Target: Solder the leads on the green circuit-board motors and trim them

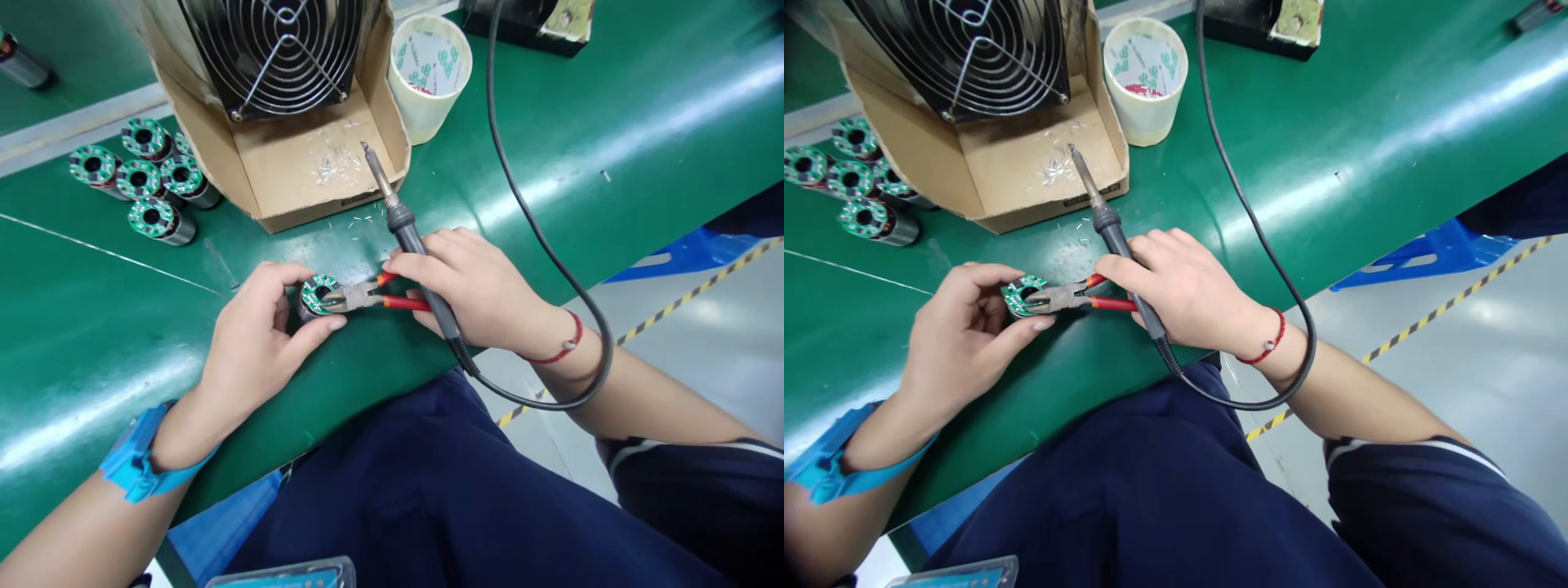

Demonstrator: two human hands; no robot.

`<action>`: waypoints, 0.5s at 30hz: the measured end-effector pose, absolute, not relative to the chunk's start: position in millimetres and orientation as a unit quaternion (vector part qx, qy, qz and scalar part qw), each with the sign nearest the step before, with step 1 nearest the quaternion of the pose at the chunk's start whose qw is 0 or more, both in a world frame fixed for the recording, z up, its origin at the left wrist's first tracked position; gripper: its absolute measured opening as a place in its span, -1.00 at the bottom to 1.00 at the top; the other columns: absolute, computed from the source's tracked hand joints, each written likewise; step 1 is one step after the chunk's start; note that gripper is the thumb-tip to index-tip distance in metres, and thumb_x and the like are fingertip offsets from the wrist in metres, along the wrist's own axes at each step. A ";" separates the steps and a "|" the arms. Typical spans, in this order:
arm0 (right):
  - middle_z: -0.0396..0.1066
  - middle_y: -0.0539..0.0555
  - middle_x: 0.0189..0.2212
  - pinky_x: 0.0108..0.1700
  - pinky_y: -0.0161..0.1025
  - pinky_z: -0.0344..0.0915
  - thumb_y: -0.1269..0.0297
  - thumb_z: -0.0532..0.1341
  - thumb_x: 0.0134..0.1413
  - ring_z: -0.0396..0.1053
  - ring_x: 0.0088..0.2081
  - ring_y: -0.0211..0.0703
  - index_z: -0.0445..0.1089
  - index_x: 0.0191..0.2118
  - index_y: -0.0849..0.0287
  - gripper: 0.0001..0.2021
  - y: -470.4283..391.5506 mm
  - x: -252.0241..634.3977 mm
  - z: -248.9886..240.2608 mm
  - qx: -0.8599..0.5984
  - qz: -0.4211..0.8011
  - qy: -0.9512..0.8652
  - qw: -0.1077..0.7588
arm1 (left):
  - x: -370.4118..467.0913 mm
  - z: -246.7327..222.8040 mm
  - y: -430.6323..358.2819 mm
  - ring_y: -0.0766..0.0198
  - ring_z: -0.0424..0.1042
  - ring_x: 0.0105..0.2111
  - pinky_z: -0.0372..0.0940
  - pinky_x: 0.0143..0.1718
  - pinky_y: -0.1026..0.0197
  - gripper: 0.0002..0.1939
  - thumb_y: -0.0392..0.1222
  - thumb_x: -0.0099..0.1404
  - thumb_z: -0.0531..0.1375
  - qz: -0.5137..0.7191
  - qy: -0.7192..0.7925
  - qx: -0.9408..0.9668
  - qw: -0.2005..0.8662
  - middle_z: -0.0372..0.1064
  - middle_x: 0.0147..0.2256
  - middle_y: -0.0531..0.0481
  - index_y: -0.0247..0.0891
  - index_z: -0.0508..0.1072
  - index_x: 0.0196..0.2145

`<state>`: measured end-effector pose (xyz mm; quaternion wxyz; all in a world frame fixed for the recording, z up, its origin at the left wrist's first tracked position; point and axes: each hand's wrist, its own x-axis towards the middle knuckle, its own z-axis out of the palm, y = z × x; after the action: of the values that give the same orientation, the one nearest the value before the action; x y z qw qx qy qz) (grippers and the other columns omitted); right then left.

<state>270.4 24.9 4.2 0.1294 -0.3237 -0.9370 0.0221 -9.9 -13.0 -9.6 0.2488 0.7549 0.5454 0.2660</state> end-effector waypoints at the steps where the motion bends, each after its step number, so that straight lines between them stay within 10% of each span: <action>1: 0.38 0.14 -0.26 -0.23 -0.13 0.18 0.26 0.12 0.32 0.26 -0.27 -0.02 0.36 0.15 0.17 -0.66 25.9 270.7 7.4 -0.321 0.017 -0.940 0.118 | -10.0 -9.7 -12.9 0.48 0.12 -0.54 0.11 -0.46 0.34 -0.64 -0.05 0.32 0.36 0.263 0.545 0.761 0.233 0.25 -0.40 0.13 -0.20 0.41 -0.01; 15: 0.48 0.23 -0.20 -0.23 -0.08 0.27 0.20 0.19 0.27 0.41 -0.20 0.12 0.39 0.16 0.27 -0.59 51.5 248.6 -10.0 -0.542 -0.072 -0.826 0.139 | -65.0 16.9 33.7 0.48 0.29 -0.44 0.24 -0.33 0.34 -0.50 -0.12 0.28 0.37 0.353 0.637 0.684 0.043 0.43 -0.29 0.05 -0.24 0.52 0.17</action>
<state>248.6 51.5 -10.0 0.1385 -0.5424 -0.8255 -0.0720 -65.0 33.7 16.9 0.0432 0.6840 0.6372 0.3525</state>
